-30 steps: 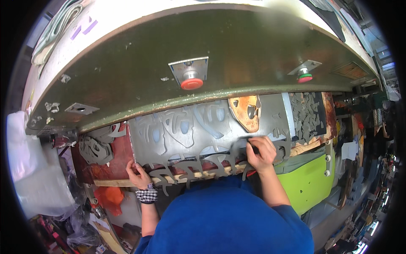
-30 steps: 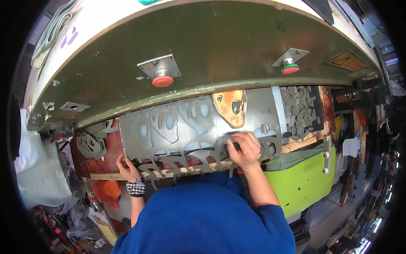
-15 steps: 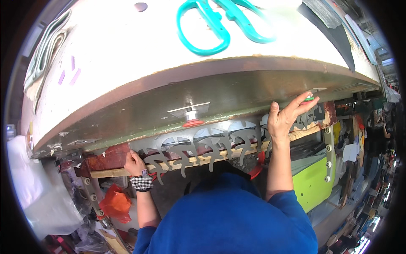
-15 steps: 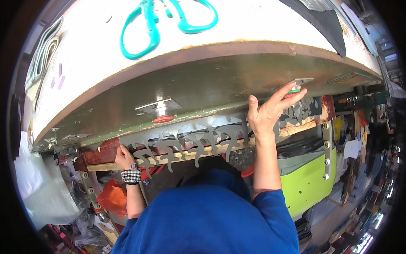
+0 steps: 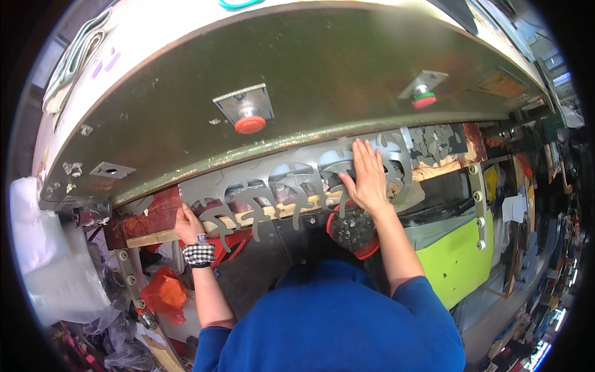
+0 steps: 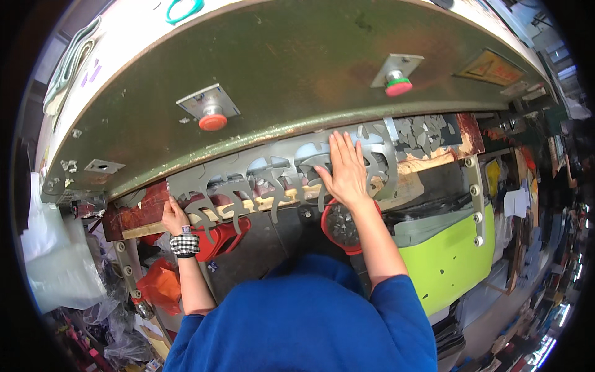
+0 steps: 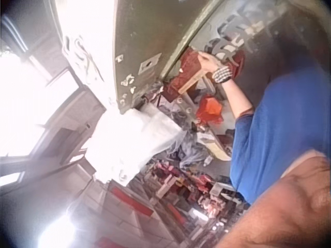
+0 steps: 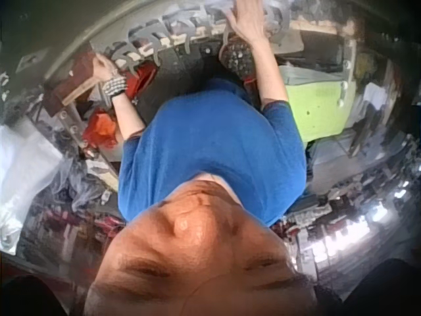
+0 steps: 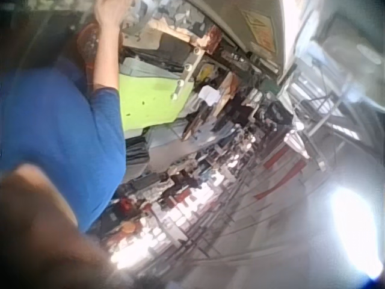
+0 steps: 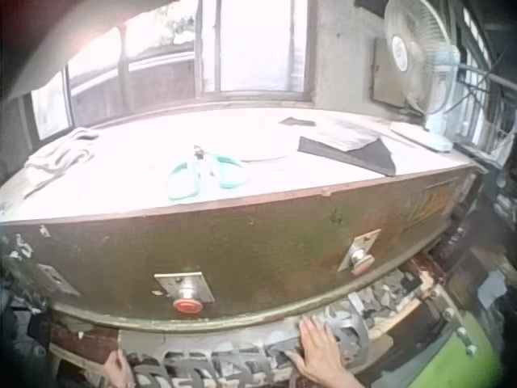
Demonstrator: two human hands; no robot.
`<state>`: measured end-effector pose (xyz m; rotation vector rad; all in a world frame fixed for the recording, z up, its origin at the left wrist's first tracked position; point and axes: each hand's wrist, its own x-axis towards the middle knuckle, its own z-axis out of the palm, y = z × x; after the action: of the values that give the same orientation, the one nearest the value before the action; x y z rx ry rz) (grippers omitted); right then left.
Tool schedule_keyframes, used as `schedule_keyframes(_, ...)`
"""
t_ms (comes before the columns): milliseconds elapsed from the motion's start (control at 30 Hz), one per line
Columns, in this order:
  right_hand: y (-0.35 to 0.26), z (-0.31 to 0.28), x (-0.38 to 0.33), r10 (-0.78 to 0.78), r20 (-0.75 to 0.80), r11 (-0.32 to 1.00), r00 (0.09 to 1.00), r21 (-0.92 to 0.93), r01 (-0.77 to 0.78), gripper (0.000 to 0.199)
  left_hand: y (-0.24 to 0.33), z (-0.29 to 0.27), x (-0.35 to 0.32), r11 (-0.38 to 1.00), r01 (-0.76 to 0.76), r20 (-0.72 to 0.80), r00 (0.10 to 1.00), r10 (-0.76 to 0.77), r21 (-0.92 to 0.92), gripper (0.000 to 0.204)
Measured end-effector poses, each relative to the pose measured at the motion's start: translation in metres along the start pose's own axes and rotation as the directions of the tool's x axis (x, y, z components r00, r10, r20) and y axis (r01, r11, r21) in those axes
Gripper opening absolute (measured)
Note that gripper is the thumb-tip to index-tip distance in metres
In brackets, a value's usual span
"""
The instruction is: The person places a sheet of material under a guillotine-style cutter, aligns it, and presses a button to cut. They remove cut pieces and scraps, then repeat the process with new sheets, stacking the finished pieces on the side.
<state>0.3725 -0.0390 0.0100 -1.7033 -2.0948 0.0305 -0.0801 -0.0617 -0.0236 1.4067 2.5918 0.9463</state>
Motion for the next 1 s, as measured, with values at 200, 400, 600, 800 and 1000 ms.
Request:
schedule_keyframes(200, 0.045, -0.06, -0.035, 0.415, -0.023, 0.781, 0.91, -0.503, -0.369, 0.062, -0.015, -0.012, -0.028, 0.984, -0.142, -0.066, 0.989, 0.136, -0.106, 0.039)
schedule_keyframes(400, 0.046, -0.056, -0.039, 0.147, -0.266, 0.954, 0.953, -0.217, -0.207, 0.051, -0.019, -0.018, -0.044, 0.958, -0.247, -0.054, 0.969, 0.241, -0.145, 0.036)
schedule_keyframes(600, 0.065, -0.011, 0.025, 0.059, 0.039, 0.919, 0.997, -0.391, -0.039, 0.052, -0.008, -0.023, -0.043, 0.963, -0.195, -0.05, 0.981, 0.189, -0.186, 0.031)
schedule_keyframes(800, 0.062, -0.053, 0.032, 0.702, -0.115, 0.694, 0.703, -0.114, -0.711, 0.058, -0.014, -0.027, -0.063, 0.975, -0.185, -0.131, 0.977, 0.168, -0.127, 0.029)
schedule_keyframes(1000, -0.018, 0.007, 0.032, 0.131, -0.031, 0.962, 0.991, 0.246, -0.12, 0.081, -0.029, -0.038, -0.058, 0.958, -0.016, -0.022, 1.0, 0.01, -0.288, 0.024)
